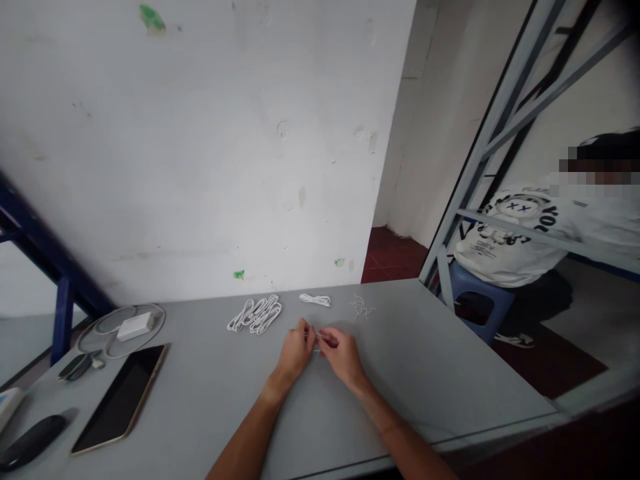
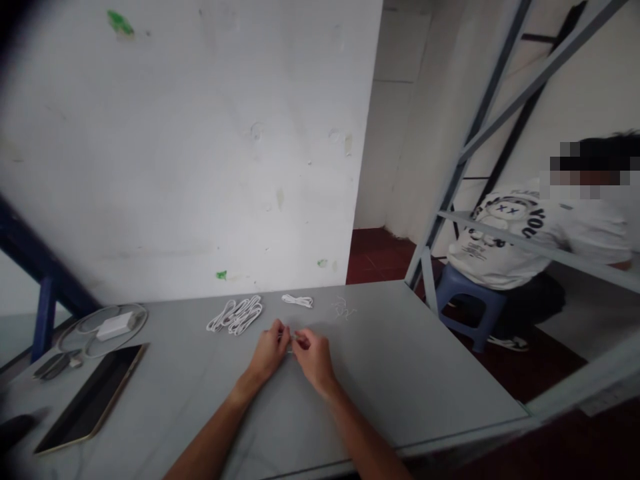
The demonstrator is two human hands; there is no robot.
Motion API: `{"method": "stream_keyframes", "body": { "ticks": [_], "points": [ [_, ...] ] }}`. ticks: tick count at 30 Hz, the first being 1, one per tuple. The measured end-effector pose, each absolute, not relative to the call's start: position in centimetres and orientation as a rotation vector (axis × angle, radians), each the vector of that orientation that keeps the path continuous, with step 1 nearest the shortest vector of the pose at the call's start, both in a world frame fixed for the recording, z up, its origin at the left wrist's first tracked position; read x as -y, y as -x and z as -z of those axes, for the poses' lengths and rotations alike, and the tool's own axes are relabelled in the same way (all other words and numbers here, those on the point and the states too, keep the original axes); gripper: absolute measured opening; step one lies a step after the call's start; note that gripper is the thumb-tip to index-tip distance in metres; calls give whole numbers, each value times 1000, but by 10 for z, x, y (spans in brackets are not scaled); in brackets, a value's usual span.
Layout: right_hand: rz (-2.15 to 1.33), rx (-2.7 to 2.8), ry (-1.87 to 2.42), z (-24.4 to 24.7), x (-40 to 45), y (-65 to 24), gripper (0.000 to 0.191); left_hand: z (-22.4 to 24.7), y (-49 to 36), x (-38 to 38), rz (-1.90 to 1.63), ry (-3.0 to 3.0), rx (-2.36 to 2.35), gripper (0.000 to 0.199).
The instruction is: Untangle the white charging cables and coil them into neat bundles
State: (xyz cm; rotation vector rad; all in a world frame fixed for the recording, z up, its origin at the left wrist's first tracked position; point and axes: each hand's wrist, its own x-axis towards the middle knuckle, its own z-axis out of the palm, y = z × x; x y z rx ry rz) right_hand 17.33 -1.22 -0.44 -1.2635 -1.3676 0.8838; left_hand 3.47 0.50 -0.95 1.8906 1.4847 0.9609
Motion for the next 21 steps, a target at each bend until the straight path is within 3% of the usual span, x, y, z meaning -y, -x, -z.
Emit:
{"method": "stream_keyframes", "body": {
  "ticks": [7,13,21],
  "points": [
    [-1011,1558,1241,-8,13,-183,21,10,-29,-8,-963,-1897,-1391,24],
    [-873,1650,1260,-13,10,-198,17,9,-24,-10,-933,-1936,-1328,28],
    [-1334,1509,1100,-15,15,-196,29,8,-21,-7,-930,-1917,-1225,35]
  ]
}}
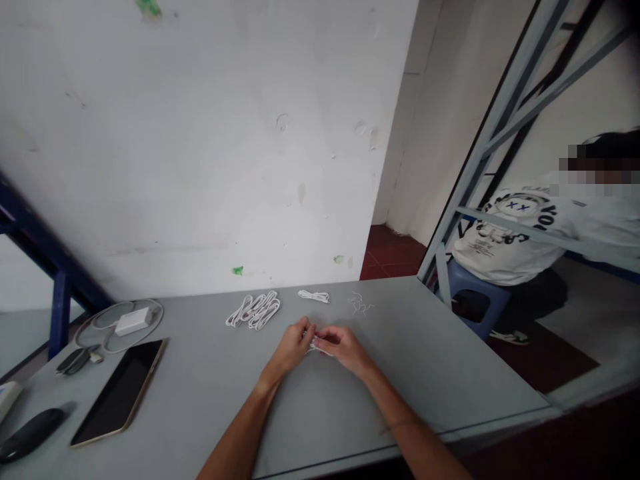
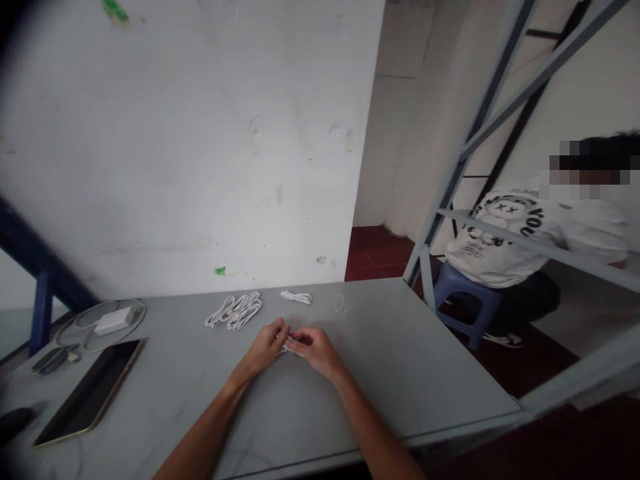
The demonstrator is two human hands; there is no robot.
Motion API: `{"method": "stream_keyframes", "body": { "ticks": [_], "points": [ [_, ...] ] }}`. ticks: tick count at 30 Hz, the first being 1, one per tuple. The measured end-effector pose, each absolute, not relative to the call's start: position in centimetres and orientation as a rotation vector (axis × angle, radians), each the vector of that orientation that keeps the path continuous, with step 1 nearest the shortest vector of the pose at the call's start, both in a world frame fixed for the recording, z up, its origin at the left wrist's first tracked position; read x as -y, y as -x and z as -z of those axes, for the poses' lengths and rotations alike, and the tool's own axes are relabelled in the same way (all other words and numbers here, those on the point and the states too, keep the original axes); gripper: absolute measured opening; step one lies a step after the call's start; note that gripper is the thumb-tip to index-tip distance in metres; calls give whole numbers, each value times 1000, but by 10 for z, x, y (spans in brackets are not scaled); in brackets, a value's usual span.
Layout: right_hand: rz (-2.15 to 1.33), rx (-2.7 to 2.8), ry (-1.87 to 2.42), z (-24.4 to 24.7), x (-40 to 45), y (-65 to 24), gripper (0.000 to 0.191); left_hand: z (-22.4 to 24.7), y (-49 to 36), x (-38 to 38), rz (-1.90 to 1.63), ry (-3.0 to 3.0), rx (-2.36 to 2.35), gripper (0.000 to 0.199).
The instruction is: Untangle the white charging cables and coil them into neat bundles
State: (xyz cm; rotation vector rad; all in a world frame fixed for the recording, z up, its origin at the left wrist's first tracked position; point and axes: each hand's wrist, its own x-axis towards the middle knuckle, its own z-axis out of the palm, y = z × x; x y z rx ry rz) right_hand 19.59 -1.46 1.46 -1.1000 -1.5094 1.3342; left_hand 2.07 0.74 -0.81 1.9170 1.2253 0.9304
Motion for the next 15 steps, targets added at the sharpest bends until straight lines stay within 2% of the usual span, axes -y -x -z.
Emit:
{"method": "stream_keyframes", "body": {
  "ticks": [10,15],
  "points": [
    [-1341,1638,1208,-20,19,-197,18,6,-20,-3,-837,-2021,-1206,35],
    [-1377,1686,1218,-17,18,-198,19,9,-23,-2,-787,-2070,-1230,33]
  ]
}}
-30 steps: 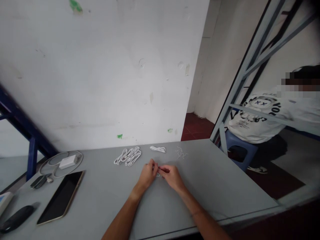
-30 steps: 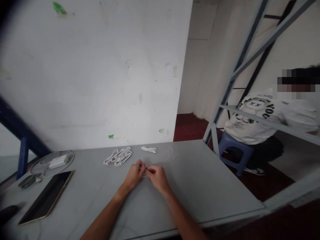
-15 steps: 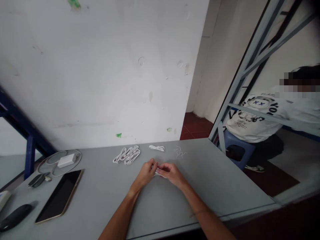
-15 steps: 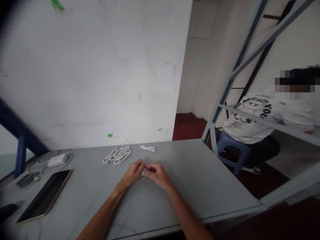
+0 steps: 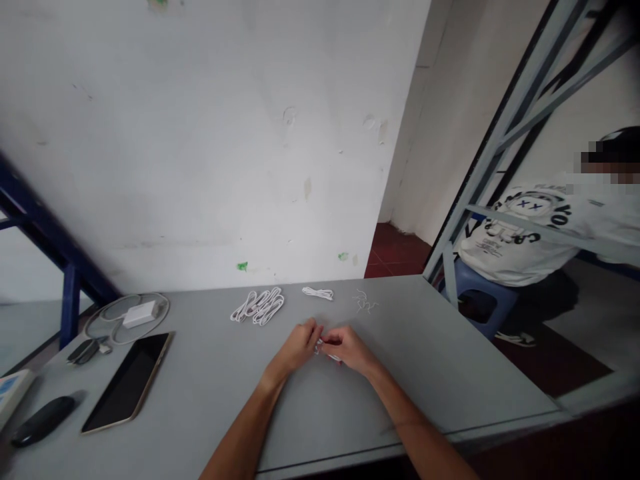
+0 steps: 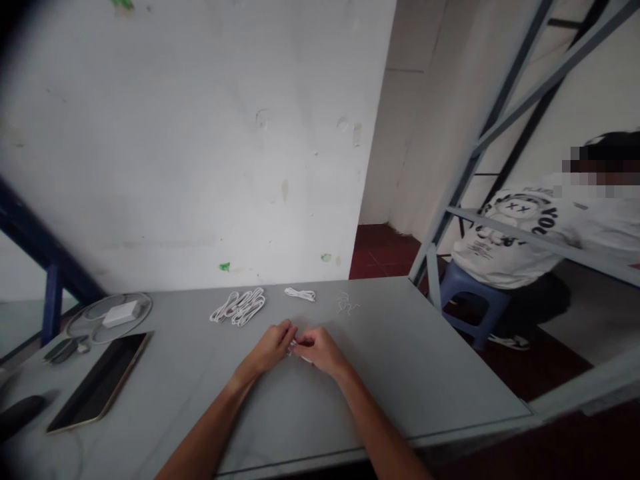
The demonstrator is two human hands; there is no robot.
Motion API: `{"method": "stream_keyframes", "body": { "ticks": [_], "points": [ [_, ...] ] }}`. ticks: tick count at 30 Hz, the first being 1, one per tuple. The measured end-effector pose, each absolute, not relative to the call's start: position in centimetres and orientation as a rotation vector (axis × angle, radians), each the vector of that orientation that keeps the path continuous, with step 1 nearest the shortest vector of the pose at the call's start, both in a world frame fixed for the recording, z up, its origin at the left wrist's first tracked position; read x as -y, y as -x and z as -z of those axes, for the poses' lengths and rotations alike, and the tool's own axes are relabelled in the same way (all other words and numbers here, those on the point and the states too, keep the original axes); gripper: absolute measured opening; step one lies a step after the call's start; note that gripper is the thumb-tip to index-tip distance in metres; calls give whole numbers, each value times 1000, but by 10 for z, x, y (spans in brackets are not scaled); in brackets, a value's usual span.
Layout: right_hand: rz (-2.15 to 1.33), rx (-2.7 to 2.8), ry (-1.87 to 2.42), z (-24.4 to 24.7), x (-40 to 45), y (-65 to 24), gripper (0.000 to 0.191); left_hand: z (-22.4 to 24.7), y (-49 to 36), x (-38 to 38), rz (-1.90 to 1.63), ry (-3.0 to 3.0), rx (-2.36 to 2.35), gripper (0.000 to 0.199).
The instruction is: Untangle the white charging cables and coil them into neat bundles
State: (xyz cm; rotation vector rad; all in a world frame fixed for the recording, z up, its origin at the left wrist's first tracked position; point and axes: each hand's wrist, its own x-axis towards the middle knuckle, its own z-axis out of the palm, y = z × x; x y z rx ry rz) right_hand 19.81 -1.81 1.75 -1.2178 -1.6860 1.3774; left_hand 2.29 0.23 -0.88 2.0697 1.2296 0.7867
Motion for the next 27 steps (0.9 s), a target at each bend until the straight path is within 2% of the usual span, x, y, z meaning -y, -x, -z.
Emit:
{"method": "stream_keyframes", "body": {
  "ticks": [7,13,16,20,23,27],
  "points": [
    [-1416,1812,1215,-16,17,-192,13,13,-25,-5,-654,-2204,-1327,32],
    [-1064,1969,1235,-15,21,-185,11,11,-26,-7,-626,-2203,-1379,31],
    [-1030,1931,1208,-15,21,-184,11,8,-26,-11,-732,-2135,-1361,32],
    [-1144,1804,1211,-14,16,-187,21,-2,-22,-10,-954,-1958,-1294,33],
    [-1346,1571,1180,-11,11,-189,26,-10,-17,-2,-1076,-1997,-1228,26],
    [-1590,1157,1134,-4,7,-189,31,-9,-19,10,-915,-2391,-1114,17]
  ]
}}
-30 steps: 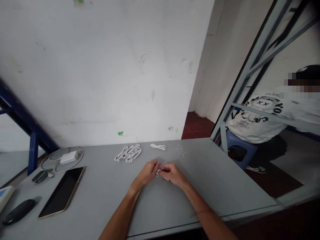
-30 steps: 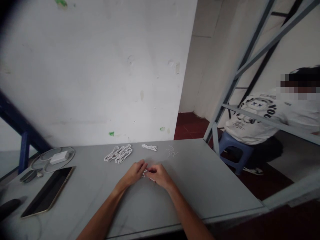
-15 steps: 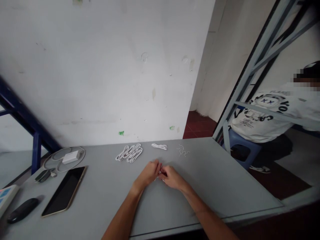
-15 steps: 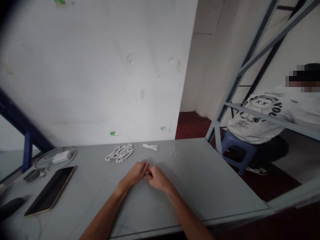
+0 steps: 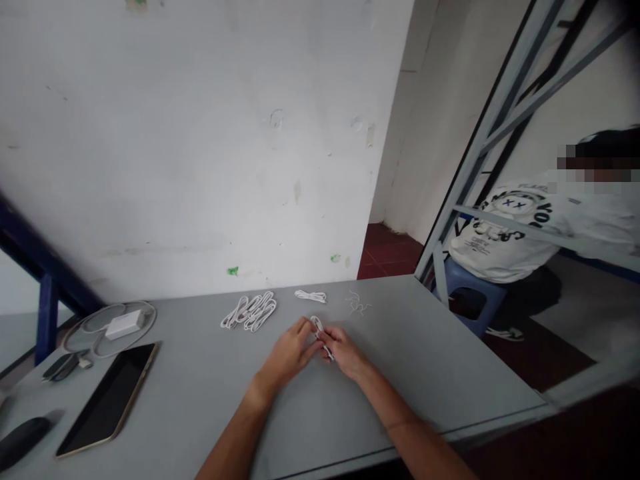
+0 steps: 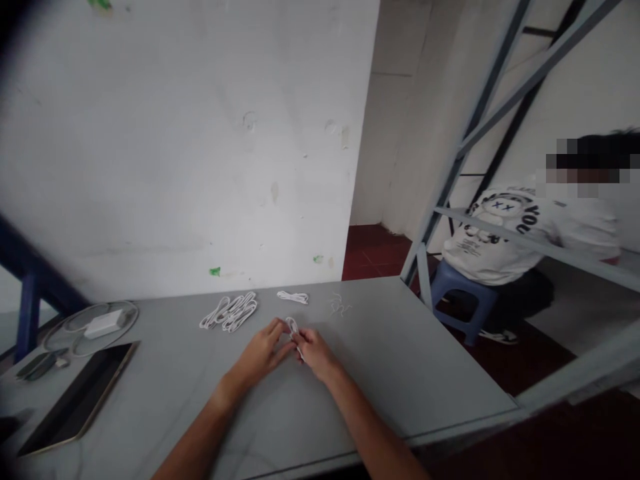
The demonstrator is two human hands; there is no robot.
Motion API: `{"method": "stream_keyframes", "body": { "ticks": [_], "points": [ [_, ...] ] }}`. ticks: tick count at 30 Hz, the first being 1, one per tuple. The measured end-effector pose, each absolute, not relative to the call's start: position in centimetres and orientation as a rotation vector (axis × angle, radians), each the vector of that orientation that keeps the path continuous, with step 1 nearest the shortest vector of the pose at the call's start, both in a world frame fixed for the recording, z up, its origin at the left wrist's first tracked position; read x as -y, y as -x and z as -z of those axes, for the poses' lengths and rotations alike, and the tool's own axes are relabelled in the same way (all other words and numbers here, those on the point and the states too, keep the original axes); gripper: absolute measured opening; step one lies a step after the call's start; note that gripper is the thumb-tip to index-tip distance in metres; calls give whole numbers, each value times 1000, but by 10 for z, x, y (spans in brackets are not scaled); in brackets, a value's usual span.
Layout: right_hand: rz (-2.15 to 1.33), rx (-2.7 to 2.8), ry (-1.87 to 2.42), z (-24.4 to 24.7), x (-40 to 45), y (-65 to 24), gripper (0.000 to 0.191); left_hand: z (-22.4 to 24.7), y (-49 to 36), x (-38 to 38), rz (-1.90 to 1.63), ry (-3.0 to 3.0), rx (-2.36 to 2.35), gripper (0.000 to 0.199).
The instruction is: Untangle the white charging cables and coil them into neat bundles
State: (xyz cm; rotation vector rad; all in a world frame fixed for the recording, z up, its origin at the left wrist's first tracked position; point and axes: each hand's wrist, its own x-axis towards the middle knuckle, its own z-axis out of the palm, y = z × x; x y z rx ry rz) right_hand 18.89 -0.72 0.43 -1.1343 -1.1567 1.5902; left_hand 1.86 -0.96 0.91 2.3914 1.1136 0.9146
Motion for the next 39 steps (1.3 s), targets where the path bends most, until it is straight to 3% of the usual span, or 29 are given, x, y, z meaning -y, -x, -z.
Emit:
{"method": "stream_keyframes", "body": {
  "ticks": [8,16,23,31,35,39],
  "points": [
    [-1817,867,1016,-9,10,-191,33,9,-23,3,-742,-2700,-1148,18],
    [-1826,785,968,-10,14,-184,41,10,-29,1,-690,-2758,-1181,23],
    [-1601,827,1019,0,10,-172,41,2,-49,9,-1152,-1887,-1150,37],
    [-1190,1199,972,3,3,-171,31,8,-57,4,-1182,-1118,-917,59],
    [-1029,1280,1086,-1,2,-181,37,1,-37,1,-1133,-1542,-1031,49],
    [-1479,1061,1053,-4,0,-186,56,-7,-22,3,-1070,-2067,-1101,38]
  ]
}}
